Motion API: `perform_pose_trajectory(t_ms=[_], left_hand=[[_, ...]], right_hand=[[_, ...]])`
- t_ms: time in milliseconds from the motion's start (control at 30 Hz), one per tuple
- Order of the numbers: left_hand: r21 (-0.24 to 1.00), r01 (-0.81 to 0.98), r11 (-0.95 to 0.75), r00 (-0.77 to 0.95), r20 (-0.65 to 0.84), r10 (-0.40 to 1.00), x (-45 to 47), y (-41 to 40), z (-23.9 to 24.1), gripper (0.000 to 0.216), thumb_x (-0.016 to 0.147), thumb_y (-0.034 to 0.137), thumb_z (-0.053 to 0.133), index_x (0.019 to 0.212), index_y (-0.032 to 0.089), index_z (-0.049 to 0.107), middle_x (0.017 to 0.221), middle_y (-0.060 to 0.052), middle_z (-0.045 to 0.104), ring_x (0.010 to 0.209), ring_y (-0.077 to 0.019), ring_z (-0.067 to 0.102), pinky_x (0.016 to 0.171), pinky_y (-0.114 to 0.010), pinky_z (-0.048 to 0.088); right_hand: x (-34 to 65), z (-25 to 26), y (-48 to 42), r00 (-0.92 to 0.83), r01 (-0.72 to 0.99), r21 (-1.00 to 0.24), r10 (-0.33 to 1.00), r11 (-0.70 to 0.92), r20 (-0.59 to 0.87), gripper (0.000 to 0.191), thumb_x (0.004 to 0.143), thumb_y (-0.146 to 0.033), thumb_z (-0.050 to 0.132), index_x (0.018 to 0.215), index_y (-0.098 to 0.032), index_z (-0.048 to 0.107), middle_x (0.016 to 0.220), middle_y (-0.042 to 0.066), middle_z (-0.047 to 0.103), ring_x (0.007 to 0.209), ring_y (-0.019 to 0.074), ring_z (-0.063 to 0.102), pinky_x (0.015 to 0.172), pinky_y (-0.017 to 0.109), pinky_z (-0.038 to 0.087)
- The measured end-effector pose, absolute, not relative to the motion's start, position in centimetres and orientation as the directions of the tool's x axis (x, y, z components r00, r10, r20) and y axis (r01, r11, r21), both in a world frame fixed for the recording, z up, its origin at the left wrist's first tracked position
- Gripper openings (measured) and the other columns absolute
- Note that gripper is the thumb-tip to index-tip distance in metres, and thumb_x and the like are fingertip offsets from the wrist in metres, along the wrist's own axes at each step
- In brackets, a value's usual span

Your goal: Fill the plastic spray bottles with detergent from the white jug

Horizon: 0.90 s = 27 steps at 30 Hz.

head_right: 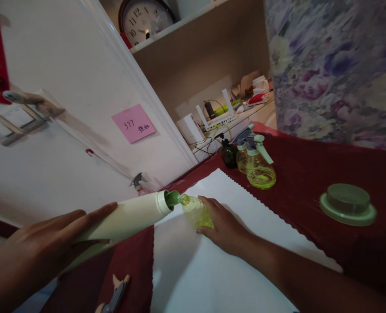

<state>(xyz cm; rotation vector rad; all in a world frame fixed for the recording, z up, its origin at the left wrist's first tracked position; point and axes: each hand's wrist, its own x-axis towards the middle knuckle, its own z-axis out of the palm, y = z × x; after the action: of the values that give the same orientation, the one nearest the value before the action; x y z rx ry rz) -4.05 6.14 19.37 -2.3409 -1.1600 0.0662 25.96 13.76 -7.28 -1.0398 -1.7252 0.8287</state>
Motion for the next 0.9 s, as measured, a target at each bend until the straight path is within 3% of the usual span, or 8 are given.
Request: perform_pose_trajectory(t_ms=[300, 500, 900], left_hand=[[-0.46, 0.721, -0.518, 0.644, 0.167, 0.747, -4.07, 6.26, 19.48, 0.066, 0.097, 0.025, 0.049, 0.159, 0.047, 0.04, 0.09, 0.001, 0.075, 0.067, -0.0212, 0.073, 0.062, -0.031, 0.052], [-0.511, 0.691, -0.511, 0.654, 0.142, 0.743, -4.62, 6.57, 19.64, 0.068, 0.098, 0.027, 0.046, 0.162, 0.048, 0.033, 0.091, -0.001, 0.074, 0.067, -0.0224, 0.073, 0.061, -0.033, 0.053], [-0.533, 0.66, -0.53, 0.688, 0.145, 0.711, -4.82, 6.85, 19.69, 0.065, 0.099, 0.032, 0.046, 0.162, 0.045, 0.036, 0.09, -0.001, 0.075, 0.065, -0.0213, 0.072, 0.058, -0.032, 0.052]], right_hand=[[26.02, -6.98, 13.62, -0.221, 0.284, -0.872, 0.912, 0.399, 0.345, 0.082, 0.082, -0.029, 0.072, 0.158, -0.029, 0.039, 0.157, 0.014, 0.056, 0.142, 0.0381, 0.054, 0.119, 0.06, 0.043], [25.96, -7.15, 13.68, -0.223, 0.286, -0.869, 0.909, 0.405, 0.351, 0.083, 0.082, -0.029, 0.072, 0.158, -0.028, 0.039, 0.156, 0.015, 0.056, 0.142, 0.0382, 0.054, 0.119, 0.06, 0.043], [25.98, -7.37, 13.88, -0.21, 0.271, -0.866, 0.904, 0.42, 0.373, 0.083, 0.081, -0.027, 0.074, 0.157, -0.029, 0.041, 0.155, 0.014, 0.057, 0.14, 0.0387, 0.056, 0.118, 0.061, 0.044]])
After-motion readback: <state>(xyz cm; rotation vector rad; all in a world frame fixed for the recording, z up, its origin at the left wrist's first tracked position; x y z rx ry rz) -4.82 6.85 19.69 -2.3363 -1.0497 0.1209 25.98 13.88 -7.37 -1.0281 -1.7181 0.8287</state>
